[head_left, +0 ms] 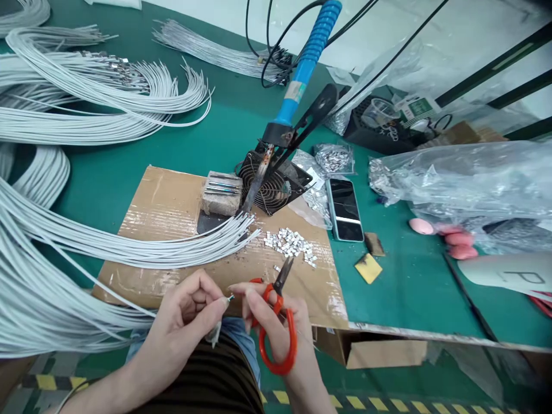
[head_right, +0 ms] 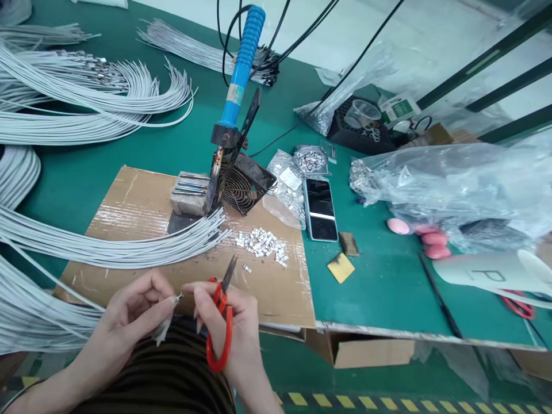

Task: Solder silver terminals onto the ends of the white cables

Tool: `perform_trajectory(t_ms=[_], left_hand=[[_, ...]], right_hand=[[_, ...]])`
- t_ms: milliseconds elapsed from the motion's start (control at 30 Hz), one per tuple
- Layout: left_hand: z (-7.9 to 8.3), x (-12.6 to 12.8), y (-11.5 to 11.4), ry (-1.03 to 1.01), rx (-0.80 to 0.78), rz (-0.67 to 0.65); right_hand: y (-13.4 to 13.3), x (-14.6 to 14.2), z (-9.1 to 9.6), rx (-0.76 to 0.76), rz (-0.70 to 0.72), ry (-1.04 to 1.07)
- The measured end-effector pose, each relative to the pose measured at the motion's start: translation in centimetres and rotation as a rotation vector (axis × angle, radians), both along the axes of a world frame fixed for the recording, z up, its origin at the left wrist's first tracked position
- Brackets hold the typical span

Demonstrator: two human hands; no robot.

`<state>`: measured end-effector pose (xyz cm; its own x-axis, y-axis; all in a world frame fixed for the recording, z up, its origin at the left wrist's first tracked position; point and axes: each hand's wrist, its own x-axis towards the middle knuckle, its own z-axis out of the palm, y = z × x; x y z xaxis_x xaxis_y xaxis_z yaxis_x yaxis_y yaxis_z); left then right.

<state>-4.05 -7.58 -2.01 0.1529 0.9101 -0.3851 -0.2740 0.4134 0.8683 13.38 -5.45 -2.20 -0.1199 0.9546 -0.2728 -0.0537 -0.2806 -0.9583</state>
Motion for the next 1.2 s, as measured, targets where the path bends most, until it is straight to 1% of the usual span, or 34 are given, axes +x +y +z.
perform_trajectory(t_ms=[100, 200, 300, 400, 467, 500, 567, 633, 667, 700, 767, 833, 900, 1000, 1100, 1200], left_hand=[[-0.1, 0.2, -0.1, 0.061, 0.024, 0.004], [-0.1, 0.2, -0.2, 0.157, 0.041, 0.001], [0.3, -0.1, 0.1, 0.209, 0.054, -0.05], [0.9, -0.3, 0.5, 0.221, 0.047, -0.118], [1.2, -0.3, 0.5, 0.214, 0.045, -0.139], [1.3, -0.2, 0.4, 0.205, 0.044, -0.124], [1.2, 0.3, 0.1, 0.185, 0.032, -0.047], [1.0, 1.0, -0.4, 0.152, 0.018, 0.053], [0.9, 1.4, -0.5, 0.12, 0.009, 0.094], [0.8, 1.7, -0.6, 0.077, -0.002, 0.125], [0.7, 2.2, -0.5, -0.028, -0.051, 0.159], [0.6, 2.4, -0.2, -0.112, -0.124, 0.166], [0.6, 2.4, 0.2, -0.149, -0.165, 0.165], [0.6, 2.3, 0.6, -0.113, -0.12, 0.184], [0.4, 2.2, 0.6, 0.01, -0.027, 0.189], [0.3, 2.2, 0.4, 0.163, 0.054, 0.156]], right_hand=[[-0.3, -0.1, 0.7, 0.042, 0.067, -0.091], [-0.4, -0.3, 1.2, 0.112, 0.085, -0.196], [0.0, -0.1, 2.0, 0.304, 0.132, -0.365], [0.6, 0.3, 3.2, 0.511, 0.246, -0.529], [0.7, 0.4, 3.7, 0.558, 0.264, -0.547], [0.7, 0.2, 3.6, 0.541, 0.236, -0.525], [0.3, -0.5, 2.8, 0.432, 0.113, -0.412], [-0.3, -1.7, 1.2, 0.301, -0.043, -0.234], [-0.6, -2.3, 0.4, 0.262, -0.116, -0.156], [-1.0, -2.9, -0.5, 0.249, -0.162, -0.117], [-1.5, -3.7, -1.8, 0.271, -0.236, -0.103], [-1.6, -3.9, -2.4, 0.315, -0.286, -0.127], [-1.4, -3.6, -2.4, 0.351, -0.302, -0.144], [-0.8, -2.8, -1.9, 0.34, -0.251, -0.141], [-0.3, -2.3, -1.3, 0.254, -0.201, -0.109], [0.0, -2.0, -0.9, 0.166, -0.167, -0.069]])
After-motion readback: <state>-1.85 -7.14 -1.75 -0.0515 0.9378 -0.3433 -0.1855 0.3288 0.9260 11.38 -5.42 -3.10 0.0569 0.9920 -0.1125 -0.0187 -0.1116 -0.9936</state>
